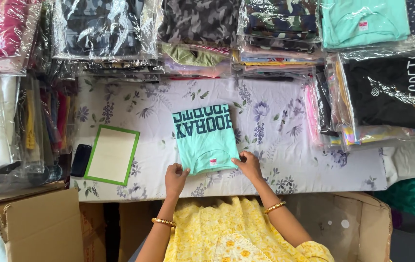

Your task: The person folds a black printed garment and places it aside, then folds a pair of camouflage pants and wraps them in a clear plastic bag. They then fold a teal t-shirt, smooth it flat, and wrap it in plastic as well, adding it to the packed stack.

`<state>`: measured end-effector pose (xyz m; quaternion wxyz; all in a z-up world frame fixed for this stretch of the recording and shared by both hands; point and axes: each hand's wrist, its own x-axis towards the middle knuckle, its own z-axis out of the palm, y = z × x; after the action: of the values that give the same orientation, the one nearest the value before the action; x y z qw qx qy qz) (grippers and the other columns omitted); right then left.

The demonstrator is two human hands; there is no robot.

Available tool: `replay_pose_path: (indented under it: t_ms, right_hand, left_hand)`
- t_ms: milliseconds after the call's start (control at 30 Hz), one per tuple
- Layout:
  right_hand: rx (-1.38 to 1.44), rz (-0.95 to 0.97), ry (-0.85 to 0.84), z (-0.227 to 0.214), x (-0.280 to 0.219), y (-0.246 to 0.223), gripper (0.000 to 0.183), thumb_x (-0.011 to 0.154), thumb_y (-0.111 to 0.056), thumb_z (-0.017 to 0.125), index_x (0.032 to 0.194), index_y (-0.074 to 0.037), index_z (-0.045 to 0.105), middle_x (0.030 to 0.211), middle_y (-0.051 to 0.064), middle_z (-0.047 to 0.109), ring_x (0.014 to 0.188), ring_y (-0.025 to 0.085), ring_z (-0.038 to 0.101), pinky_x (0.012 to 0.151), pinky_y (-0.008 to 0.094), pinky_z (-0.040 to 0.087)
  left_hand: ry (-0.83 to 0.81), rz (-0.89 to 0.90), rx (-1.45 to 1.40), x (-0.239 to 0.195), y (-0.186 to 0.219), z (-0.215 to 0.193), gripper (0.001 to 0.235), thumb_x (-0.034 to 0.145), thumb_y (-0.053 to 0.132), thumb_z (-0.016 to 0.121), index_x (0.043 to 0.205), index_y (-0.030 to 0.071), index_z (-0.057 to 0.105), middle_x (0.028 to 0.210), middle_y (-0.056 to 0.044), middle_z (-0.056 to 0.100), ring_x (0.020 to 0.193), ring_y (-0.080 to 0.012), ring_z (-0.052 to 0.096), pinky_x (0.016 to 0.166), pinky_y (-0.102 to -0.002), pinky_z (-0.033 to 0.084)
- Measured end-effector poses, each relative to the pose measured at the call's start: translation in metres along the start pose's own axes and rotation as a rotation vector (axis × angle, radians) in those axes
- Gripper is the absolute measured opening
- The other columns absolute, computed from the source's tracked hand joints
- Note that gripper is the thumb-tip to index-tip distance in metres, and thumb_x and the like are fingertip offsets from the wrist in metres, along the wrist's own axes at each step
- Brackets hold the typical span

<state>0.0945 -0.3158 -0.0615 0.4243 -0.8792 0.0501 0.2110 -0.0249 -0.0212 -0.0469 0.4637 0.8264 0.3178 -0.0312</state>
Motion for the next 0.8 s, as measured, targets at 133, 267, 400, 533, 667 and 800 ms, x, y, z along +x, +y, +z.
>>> replay_pose_path:
  t_ms: [133,267,400,533,667,800]
  right_hand:
    - [0.498,0.251,-0.083,-0.003,-0.003,-0.012,0.031,0.093,-0.033,0.075,0.090,-0.005,0.062,0.079,0.000,0.060,0.066,0.008,0.055,0.056,0.025,0.051]
    - [0.582,0.316,-0.127,-0.008,0.000,-0.010,0.026,0.093,-0.025,0.074,0.102,-0.007,0.057,0.078,0.000,0.061,0.062,0.009,0.052,0.052,0.025,0.045]
    - [0.856,0.265,-0.255,-0.058,-0.025,-0.067,0.039,0.087,-0.011,0.073,0.121,-0.013,0.053,0.082,0.001,0.064,0.062,0.007,0.049,0.051,0.023,0.040]
    - [1.140,0.154,-0.359,-0.114,-0.057,-0.136,0.052,0.087,-0.008,0.070,0.135,-0.017,0.052,0.084,0.000,0.063,0.065,0.005,0.051,0.051,0.020,0.040]
    - [1.168,0.104,-0.346,-0.118,-0.023,-0.135,0.047,0.090,-0.008,0.068,0.135,-0.015,0.055,0.087,0.002,0.064,0.068,0.007,0.055,0.053,0.021,0.043]
    - [1.138,0.028,-0.243,-0.132,0.016,-0.149,0.034,0.093,-0.009,0.069,0.127,-0.011,0.062,0.093,0.000,0.066,0.072,0.007,0.058,0.058,0.022,0.049]
  left_hand:
    - [-0.090,-0.300,-0.680,0.004,0.001,0.008,0.030,0.090,0.014,0.075,0.106,0.003,0.053,0.099,-0.004,0.058,0.084,-0.0164,0.059,0.070,-0.039,0.061]
    - [-0.144,-0.410,-0.704,0.007,0.029,-0.013,0.049,0.090,0.009,0.070,0.130,0.014,0.042,0.105,-0.011,0.066,0.090,-0.0166,0.064,0.073,-0.035,0.056]
    - [-0.346,-0.414,-0.785,-0.005,0.100,-0.073,0.071,0.090,0.005,0.065,0.151,0.027,0.033,0.117,-0.007,0.064,0.089,-0.0121,0.059,0.071,-0.031,0.052]
    - [-0.533,-0.245,-0.967,-0.019,0.154,-0.123,0.060,0.093,0.002,0.061,0.150,0.018,0.048,0.122,0.000,0.062,0.093,-0.0097,0.061,0.073,-0.029,0.053]
    - [-0.560,-0.231,-0.878,0.020,0.149,-0.104,0.051,0.097,0.005,0.060,0.146,0.016,0.058,0.120,0.001,0.061,0.091,-0.0087,0.057,0.073,-0.027,0.052]
    - [-0.503,-0.172,-0.868,0.061,0.187,-0.099,0.048,0.097,0.007,0.060,0.144,0.013,0.059,0.118,0.001,0.066,0.090,-0.0089,0.061,0.072,-0.027,0.051]
